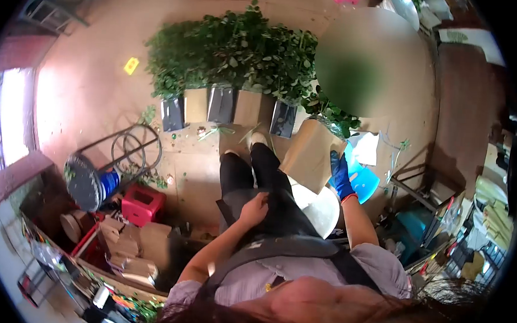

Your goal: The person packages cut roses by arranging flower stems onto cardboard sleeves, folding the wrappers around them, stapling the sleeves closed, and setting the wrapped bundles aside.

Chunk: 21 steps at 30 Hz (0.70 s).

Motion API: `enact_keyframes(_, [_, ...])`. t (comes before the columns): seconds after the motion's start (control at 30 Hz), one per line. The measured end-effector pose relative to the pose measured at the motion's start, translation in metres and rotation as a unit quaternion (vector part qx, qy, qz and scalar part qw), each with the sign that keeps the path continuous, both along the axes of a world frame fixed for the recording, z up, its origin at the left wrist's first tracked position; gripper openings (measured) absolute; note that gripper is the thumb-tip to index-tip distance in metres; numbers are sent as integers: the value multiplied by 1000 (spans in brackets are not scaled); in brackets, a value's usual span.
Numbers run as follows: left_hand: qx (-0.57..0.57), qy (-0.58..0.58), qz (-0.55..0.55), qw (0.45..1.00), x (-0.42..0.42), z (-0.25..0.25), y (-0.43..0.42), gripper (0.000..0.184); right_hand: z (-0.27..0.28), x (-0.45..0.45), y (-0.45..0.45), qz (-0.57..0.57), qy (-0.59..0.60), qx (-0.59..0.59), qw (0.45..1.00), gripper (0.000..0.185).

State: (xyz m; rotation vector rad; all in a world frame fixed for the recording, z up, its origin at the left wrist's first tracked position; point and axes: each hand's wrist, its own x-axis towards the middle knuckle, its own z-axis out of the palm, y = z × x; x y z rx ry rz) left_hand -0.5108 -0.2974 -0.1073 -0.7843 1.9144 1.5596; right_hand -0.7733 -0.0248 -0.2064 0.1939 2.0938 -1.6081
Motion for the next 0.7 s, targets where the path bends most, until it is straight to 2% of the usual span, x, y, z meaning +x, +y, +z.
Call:
enact_keyframes(0.03, [-7, 30, 12, 999, 0, -23, 6, 35, -11, -8, 4, -12, 36, 44, 998, 53])
enact_keyframes(0.07, [-11, 32, 19, 999, -4, -53, 8, 34, -24, -22, 10, 22, 77, 105, 991, 49])
enact_keyframes(0.17, [-26, 30, 40, 998, -17, -124, 7, 32, -81, -58, 32, 41, 106, 183, 976, 42])
enact_keyframes(0.2, [-69, 50, -2, 996, -27, -147, 3, 32, -82, -74, 28, 71, 59, 252, 963, 43])
enact_keyframes(0.3, [-184, 102, -119, 970, -44, -207, -5, 33, -125, -108, 13, 86, 109, 271, 953, 42])
enact_keyframes(0.33, [-172, 67, -187, 965, -49, -219, -7, 34, -150, -118, 11, 117, 201, 282, 931, 47])
enact_keyframes(0.4, [-144, -5, -315, 938, -54, -236, -8, 35, -187, -133, 10, 131, 151, 300, 933, 48])
enact_keyframes(0.43, [-92, -27, -292, 951, -54, -250, -4, 35, -221, -138, 13, 129, 229, 259, 929, 48])
enact_keyframes(0.5, [-47, -92, -146, 984, -52, -286, 4, 36, -264, -141, 27, 98, 75, 257, 958, 49])
enact_keyframes(0.57, [33, -164, 31, 985, -49, -345, 9, 39, -313, -139, 38, 68, -19, 211, 975, 51])
enact_keyframes(0.6, [91, -206, 131, 965, -46, -383, 12, 41, -341, -131, 47, 56, -56, 187, 979, 51])
enact_keyframes(0.63, [136, -188, 242, 942, -61, -403, 11, 49, -365, -124, 54, 43, -91, 163, 982, 52])
enact_keyframes(0.67, [146, -236, 276, 920, -78, -423, 12, 53, -391, -120, 58, 10, -107, 129, 986, 53])
enact_keyframes(0.7, [156, -284, 309, 894, -115, -418, 7, 58, -413, -114, 64, -24, -126, 96, 987, 54])
